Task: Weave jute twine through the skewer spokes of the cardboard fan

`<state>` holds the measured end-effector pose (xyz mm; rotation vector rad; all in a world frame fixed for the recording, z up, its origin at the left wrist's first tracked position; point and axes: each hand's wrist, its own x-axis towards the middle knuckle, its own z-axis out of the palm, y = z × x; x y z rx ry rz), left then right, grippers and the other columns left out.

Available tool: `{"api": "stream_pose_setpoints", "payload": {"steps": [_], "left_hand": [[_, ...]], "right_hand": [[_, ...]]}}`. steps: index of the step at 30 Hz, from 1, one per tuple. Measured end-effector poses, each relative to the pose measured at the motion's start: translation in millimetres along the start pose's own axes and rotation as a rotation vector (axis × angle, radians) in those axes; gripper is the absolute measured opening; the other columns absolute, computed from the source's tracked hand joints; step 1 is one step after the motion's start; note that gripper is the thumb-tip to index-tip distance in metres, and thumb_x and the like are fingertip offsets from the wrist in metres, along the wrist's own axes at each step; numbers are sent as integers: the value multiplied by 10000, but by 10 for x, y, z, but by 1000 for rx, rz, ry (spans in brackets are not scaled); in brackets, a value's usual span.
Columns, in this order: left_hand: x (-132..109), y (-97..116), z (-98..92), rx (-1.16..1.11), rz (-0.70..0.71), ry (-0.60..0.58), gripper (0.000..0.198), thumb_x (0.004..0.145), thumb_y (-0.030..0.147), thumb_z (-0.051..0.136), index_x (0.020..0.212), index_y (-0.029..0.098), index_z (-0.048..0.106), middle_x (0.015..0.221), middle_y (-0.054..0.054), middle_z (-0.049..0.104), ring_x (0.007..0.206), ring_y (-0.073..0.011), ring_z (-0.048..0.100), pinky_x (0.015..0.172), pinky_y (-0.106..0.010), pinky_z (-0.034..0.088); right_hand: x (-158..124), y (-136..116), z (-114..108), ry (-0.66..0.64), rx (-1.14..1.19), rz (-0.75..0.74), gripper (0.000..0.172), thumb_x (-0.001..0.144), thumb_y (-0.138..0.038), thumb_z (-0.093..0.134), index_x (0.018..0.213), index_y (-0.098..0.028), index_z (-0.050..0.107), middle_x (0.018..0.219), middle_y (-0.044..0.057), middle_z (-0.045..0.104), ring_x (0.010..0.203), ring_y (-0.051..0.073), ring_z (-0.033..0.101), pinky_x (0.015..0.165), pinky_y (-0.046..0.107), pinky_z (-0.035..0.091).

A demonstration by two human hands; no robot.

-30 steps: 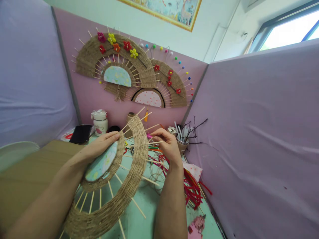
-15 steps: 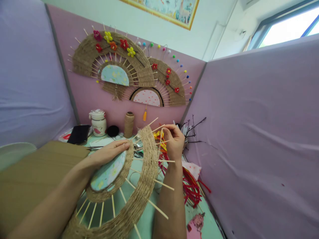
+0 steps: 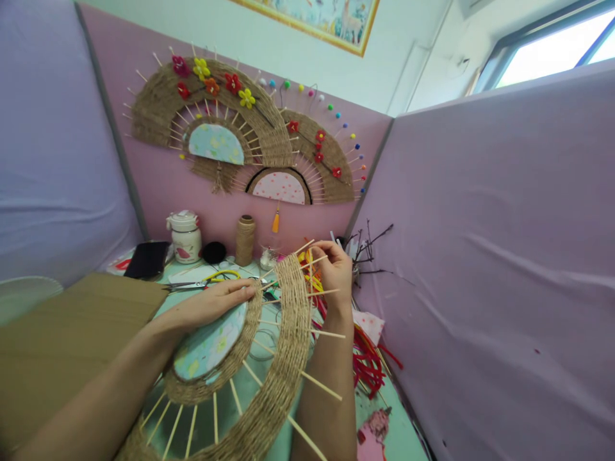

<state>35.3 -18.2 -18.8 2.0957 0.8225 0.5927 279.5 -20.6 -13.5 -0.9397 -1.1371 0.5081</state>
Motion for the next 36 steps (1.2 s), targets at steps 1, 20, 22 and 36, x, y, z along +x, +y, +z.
{"api": "stream_pose_setpoints", "payload": {"steps": [1, 20, 22, 36], "left_hand": [[0, 4, -3, -3, 4, -2, 443, 921, 565, 417, 1052, 256, 705, 1144, -39, 715, 1126, -247, 585, 971, -325, 431], [-1, 47, 137, 24, 108, -192, 430, 940, 542, 388, 971, 231, 684, 1011, -42, 702, 931, -201, 596, 850, -285, 449], [7, 25, 164, 43, 108, -201, 440, 938, 560, 381, 937, 226, 668, 960, -35, 686, 888, -191, 587, 819, -278, 450], [3, -15, 162, 101, 83, -189, 456, 950, 571, 352, 930, 212, 632, 974, -45, 681, 901, -199, 594, 806, -283, 433]], "right_hand": [[-5, 2, 8, -85, -21, 49, 177, 755, -363, 695, 749, -190, 656, 675, -9, 621, 568, 120, 521, 535, 244, 417], [36, 153, -191, -2, -17, -21, 133, 690, -267, 709, 799, -200, 677, 710, -20, 622, 603, 119, 530, 579, 262, 431], [33, 125, -233, 9, -4, -24, 143, 668, -262, 718, 787, -201, 669, 693, -26, 610, 586, 115, 524, 563, 259, 422], [2, 35, -320, 55, 32, -81, 109, 660, -227, 741, 745, -216, 673, 648, -29, 587, 546, 107, 477, 494, 242, 356]]}}
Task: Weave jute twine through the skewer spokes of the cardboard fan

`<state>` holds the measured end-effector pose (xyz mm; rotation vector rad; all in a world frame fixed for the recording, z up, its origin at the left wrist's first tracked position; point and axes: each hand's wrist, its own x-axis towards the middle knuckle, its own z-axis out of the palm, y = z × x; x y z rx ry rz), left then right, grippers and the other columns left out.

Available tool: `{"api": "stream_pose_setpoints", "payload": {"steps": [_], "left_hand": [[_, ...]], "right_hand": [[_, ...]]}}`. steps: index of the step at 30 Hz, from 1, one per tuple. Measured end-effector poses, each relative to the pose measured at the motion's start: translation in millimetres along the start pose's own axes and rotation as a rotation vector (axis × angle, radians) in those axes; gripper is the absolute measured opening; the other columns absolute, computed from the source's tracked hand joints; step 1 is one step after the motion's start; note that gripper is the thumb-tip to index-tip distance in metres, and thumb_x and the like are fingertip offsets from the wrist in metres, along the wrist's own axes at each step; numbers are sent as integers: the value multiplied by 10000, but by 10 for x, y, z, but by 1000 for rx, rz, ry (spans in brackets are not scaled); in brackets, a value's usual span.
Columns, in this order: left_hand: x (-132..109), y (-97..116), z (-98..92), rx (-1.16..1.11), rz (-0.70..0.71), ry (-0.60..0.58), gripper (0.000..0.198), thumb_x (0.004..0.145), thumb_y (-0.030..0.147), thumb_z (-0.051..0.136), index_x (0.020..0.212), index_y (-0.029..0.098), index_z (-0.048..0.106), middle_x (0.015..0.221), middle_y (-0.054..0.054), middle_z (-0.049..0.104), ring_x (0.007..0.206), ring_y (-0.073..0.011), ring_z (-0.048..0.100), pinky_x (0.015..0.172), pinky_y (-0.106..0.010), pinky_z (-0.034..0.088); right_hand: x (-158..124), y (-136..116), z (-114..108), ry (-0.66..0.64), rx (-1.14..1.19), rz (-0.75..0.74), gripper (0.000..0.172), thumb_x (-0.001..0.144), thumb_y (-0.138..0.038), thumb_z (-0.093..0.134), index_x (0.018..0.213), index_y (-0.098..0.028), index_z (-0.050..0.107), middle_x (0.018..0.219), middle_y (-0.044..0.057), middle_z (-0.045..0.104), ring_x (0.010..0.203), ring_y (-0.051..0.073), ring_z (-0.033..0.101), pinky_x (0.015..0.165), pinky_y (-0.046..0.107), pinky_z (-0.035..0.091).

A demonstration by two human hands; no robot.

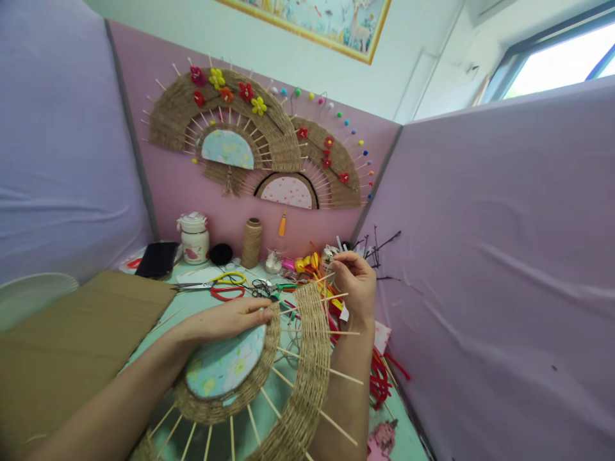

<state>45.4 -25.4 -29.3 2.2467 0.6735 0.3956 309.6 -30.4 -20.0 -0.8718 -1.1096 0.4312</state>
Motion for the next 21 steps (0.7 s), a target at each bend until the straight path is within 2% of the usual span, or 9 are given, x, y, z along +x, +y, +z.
{"api": "stream_pose_setpoints", "payload": {"steps": [6, 10, 13, 17, 21], "left_hand": [[-8, 1, -77, -1, -45, 116, 446, 938, 563, 358, 897, 211, 630, 980, -49, 680, 908, -211, 582, 816, -290, 427], [-23, 9, -130, -19, -79, 202, 470, 922, 576, 358, 866, 206, 642, 879, -51, 652, 881, -226, 566, 784, -313, 438], [-14, -13, -120, -86, -60, 263, 446, 914, 565, 389, 884, 208, 655, 831, -44, 636, 885, -229, 562, 766, -313, 439], [11, -53, -89, -158, -40, 315, 413, 897, 556, 442, 839, 203, 648, 824, -40, 632, 874, -227, 558, 765, -312, 439], [17, -70, -78, -204, -22, 337, 386, 887, 544, 475, 805, 207, 645, 814, -38, 633, 863, -227, 551, 748, -302, 430]], "right_hand": [[-1, 0, -23, -28, 96, -31, 112, 678, -264, 754, 731, -227, 663, 723, -18, 619, 583, 110, 506, 513, 242, 387], [-10, 24, 24, -102, 101, 118, 218, 698, -375, 774, 834, -224, 694, 708, -12, 638, 550, 111, 507, 509, 251, 403], [-41, 19, 118, -156, 133, 234, 271, 681, -392, 801, 879, -220, 730, 688, -14, 650, 562, 111, 526, 542, 254, 427], [-100, -26, 225, -197, 168, 345, 219, 684, -365, 809, 842, -224, 755, 693, -5, 677, 590, 126, 570, 577, 263, 454], [-113, -64, 245, -173, 174, 370, 184, 676, -350, 810, 803, -227, 757, 654, -11, 668, 568, 128, 566, 569, 264, 457]]}}
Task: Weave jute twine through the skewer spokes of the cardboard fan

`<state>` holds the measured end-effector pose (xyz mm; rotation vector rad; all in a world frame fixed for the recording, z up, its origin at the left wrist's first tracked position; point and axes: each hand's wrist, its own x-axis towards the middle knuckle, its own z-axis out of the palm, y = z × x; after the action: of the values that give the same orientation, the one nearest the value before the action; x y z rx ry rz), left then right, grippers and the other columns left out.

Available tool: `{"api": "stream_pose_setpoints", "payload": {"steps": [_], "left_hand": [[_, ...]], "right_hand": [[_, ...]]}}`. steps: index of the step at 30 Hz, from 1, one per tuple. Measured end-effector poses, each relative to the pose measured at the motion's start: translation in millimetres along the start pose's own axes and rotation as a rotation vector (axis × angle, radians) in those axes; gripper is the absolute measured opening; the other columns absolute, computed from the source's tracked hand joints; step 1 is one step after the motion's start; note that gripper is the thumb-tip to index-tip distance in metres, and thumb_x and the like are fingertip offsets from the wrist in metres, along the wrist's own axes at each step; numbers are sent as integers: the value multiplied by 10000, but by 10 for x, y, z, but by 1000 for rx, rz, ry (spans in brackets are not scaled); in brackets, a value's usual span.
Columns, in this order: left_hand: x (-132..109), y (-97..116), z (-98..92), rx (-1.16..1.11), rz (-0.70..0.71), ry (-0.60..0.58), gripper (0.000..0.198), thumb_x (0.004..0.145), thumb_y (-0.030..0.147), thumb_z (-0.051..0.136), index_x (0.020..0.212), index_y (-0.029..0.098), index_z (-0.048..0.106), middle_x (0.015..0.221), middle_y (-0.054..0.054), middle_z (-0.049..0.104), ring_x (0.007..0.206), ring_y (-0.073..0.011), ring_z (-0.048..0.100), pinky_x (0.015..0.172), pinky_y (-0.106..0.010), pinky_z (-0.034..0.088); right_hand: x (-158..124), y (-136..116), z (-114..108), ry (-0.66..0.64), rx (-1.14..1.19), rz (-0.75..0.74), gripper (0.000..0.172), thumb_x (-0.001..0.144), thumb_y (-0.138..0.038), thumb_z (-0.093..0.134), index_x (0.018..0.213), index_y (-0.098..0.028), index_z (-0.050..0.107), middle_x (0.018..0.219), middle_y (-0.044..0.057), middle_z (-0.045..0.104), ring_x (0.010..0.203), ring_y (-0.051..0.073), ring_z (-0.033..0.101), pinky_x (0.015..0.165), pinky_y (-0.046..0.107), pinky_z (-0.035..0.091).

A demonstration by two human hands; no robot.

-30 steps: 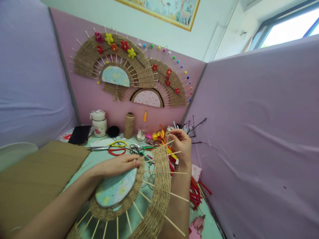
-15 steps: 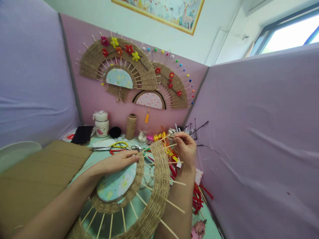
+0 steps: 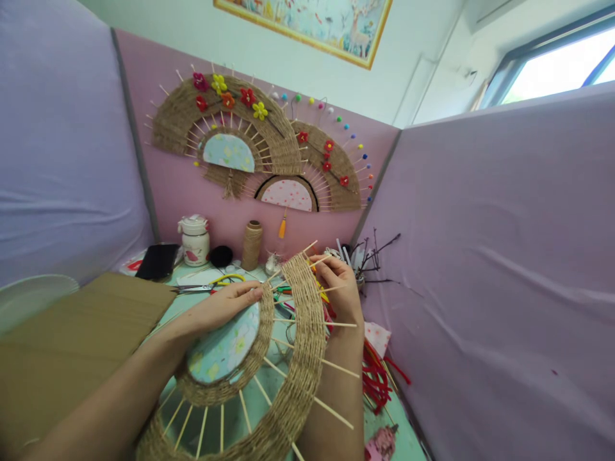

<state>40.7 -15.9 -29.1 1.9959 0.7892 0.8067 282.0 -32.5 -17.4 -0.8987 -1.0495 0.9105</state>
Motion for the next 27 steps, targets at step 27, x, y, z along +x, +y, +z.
{"api": "stream_pose_setpoints", "payload": {"steps": [27], "left_hand": [[-77, 1, -160, -312, -164, 55, 303, 809, 517, 601, 828, 219, 655, 809, -26, 655, 780, -211, 576, 657, -292, 412]], "right_hand": [[91, 0, -111, -3, 2, -120, 426, 737, -567, 747, 621, -194, 577, 532, -62, 369, 475, 84, 294, 447, 239, 224]]}}
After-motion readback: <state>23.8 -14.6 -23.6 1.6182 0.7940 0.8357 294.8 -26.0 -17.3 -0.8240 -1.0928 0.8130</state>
